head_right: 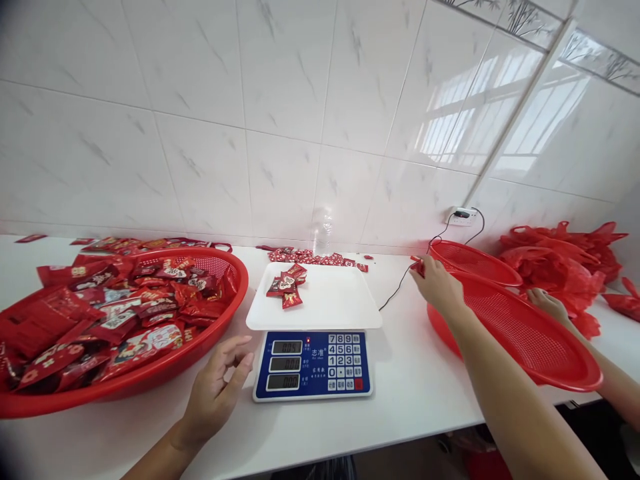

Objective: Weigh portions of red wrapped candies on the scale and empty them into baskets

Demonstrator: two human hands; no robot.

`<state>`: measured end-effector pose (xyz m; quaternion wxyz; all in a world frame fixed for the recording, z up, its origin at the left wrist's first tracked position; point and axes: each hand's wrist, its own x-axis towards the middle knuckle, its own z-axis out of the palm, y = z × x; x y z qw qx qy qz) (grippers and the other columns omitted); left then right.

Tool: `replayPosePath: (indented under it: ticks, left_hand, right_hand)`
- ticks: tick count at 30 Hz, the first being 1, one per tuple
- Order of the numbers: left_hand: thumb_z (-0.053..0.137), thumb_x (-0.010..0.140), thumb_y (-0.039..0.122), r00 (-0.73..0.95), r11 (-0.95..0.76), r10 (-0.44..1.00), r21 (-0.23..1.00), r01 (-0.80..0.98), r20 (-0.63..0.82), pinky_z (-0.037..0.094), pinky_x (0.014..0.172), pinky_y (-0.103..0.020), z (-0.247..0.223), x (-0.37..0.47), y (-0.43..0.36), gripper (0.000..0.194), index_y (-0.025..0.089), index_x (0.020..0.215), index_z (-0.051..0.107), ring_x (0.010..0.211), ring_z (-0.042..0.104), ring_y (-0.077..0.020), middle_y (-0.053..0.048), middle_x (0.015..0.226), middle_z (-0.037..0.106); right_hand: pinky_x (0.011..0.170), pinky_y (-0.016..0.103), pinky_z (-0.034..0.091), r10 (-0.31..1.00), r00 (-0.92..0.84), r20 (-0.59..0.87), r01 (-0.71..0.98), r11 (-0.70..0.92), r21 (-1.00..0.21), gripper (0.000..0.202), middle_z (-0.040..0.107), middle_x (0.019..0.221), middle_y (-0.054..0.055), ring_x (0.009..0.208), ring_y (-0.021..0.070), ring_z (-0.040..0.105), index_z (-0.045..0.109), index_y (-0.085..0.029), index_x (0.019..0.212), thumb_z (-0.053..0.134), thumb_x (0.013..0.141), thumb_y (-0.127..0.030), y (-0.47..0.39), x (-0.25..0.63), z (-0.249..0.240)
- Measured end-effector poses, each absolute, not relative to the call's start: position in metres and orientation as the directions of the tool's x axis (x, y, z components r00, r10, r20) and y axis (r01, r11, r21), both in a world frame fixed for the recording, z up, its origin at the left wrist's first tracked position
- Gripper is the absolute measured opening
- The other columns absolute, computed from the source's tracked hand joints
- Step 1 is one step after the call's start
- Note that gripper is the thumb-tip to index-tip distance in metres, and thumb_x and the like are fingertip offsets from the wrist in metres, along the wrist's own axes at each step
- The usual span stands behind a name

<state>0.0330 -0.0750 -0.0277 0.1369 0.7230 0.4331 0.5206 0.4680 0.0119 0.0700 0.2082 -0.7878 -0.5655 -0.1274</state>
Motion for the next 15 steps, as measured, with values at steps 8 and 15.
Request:
replayPosePath:
  ticks: [8, 15]
  left_hand:
    - [0.048, 0.09, 0.023, 0.117, -0.629, 0.743, 0.63, 0.455, 0.659, 0.05, 0.059, -0.022, -0.027, 0.034, -0.076, 0.024, 0.023, 0.114, 0.047, 0.061, 0.063, -0.0118, 0.004, 0.073, 0.065]
    - [0.049, 0.09, 0.022, 0.113, -0.627, 0.737, 0.612, 0.481, 0.666, 0.05, 0.058, -0.02, -0.029, 0.034, -0.074, 0.023, 0.022, 0.113, 0.049, 0.059, 0.061, -0.0103, 0.005, 0.07, 0.063]
  right_hand:
    - [0.066, 0.054, 0.045, 0.833, 0.524, 0.176, 0.85, -0.5, -0.164, 0.055, 0.055, 0.116, 0.033, 0.1, 0.0463, 0.059, 0.052, -0.01, 0.126, 0.05, 0.083, -0.044, -0.008, 0.543, 0.044]
    - [0.11, 0.046, 0.026, 0.936, -0.009, 0.353, 0.947, 0.122, -0.298, 0.059, 0.036, 0.146, 0.015, 0.137, 0.0277, 0.029, 0.038, -0.019, 0.14, 0.048, 0.088, -0.044, 0.056, 0.41, 0.053]
